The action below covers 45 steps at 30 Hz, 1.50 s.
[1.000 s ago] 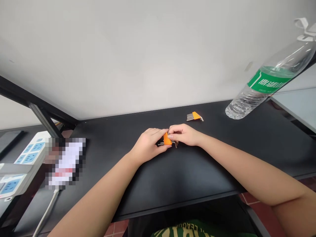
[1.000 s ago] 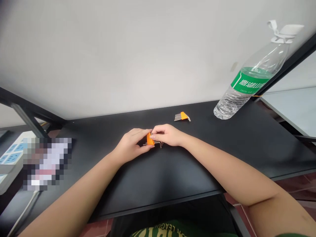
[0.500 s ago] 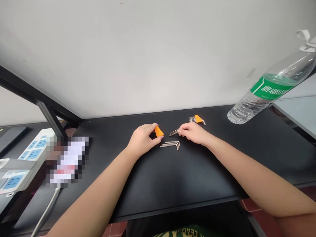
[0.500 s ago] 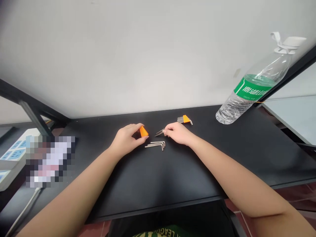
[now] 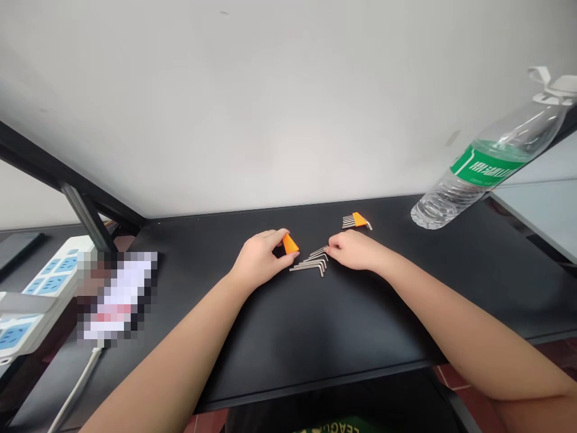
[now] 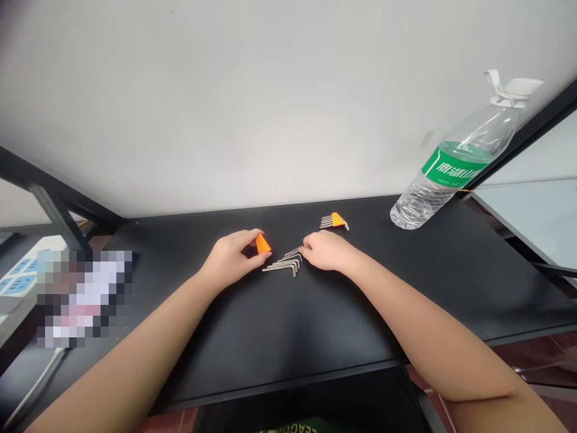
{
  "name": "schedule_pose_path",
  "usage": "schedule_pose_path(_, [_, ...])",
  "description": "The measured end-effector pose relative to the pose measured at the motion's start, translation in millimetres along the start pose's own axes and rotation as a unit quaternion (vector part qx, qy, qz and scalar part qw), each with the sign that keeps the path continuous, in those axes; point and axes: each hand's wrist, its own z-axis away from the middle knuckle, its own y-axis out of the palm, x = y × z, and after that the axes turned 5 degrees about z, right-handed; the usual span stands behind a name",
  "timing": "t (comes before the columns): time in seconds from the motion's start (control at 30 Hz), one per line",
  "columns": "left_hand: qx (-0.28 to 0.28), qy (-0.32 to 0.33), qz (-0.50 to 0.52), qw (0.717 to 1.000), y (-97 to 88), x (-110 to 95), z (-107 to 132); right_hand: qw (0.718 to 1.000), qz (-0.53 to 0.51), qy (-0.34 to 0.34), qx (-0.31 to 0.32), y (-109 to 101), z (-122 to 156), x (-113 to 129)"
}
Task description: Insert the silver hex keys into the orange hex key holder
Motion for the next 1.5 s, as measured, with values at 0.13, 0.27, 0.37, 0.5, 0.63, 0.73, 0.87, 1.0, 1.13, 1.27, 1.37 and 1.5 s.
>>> schedule_pose_path(0.13, [0.0,-0.002,0.0,1.0,-0.5,0.0,0.6,1.0,0.002,0.012,-0.007,3.0,0.1,-2.8])
schedule_pose_path(0.27, [0.003,-0.003,-0.003,1.0,-0.2,-0.6,0.1,0.994,-0.012,-0.048,-0.095,8.0,-2.4,-10.2])
schedule_pose_path(0.37, [0.001,0.0,0.002,1.0,0.8,-0.7,-0.6,0.986,0.005,-0.123,-0.109,9.7,-2.1,-12.4])
schedule_pose_path(0.5, [0.0,0.004,0.0,1.0,1.6,0.3,-0.5,0.983,0.047,-0.152,-0.087,9.9,7.4,-3.6])
schedule_pose_path(0.63, [0.0,0.002,0.002,1.0,1.9,1.4,0.3,0.983,0.069,-0.156,-0.073,12.4,19.6,13.2])
schedule_pose_path(0.73, [0.002,0.003,0.001,1.0,2.6,1.2,0.3,0.98,0.094,-0.156,-0.077,17.2,22.5,23.0])
schedule_pose_path(0.87, [0.005,0.005,0.003,1.0,2.9,0.6,0.1,0.979,0.098,-0.153,-0.091,23.0,18.8,26.5])
schedule_pose_path(1.0, [0.011,0.007,-0.005,1.0,1.9,0.1,-0.7,0.98,0.089,-0.152,-0.094,23.9,14.8,22.7])
schedule_pose_path(1.13, [0.019,0.007,-0.04,0.999,-0.1,-1.4,-1.5,0.979,0.093,-0.136,-0.121,21.7,15.0,19.3])
schedule_pose_path(1.27, [0.026,-0.007,-0.048,0.998,-1.4,-2.5,-1.2,0.973,0.092,-0.156,-0.145,19.4,16.7,18.6])
schedule_pose_path(1.37, [0.025,-0.007,-0.047,0.999,-1.0,-1.7,-0.7,0.962,0.11,-0.207,-0.138,20.8,16.1,18.9])
schedule_pose_path(1.5, [0.028,-0.002,-0.06,0.998,0.1,0.6,-1.0,0.955,0.144,-0.229,-0.123,24.8,14.9,21.4])
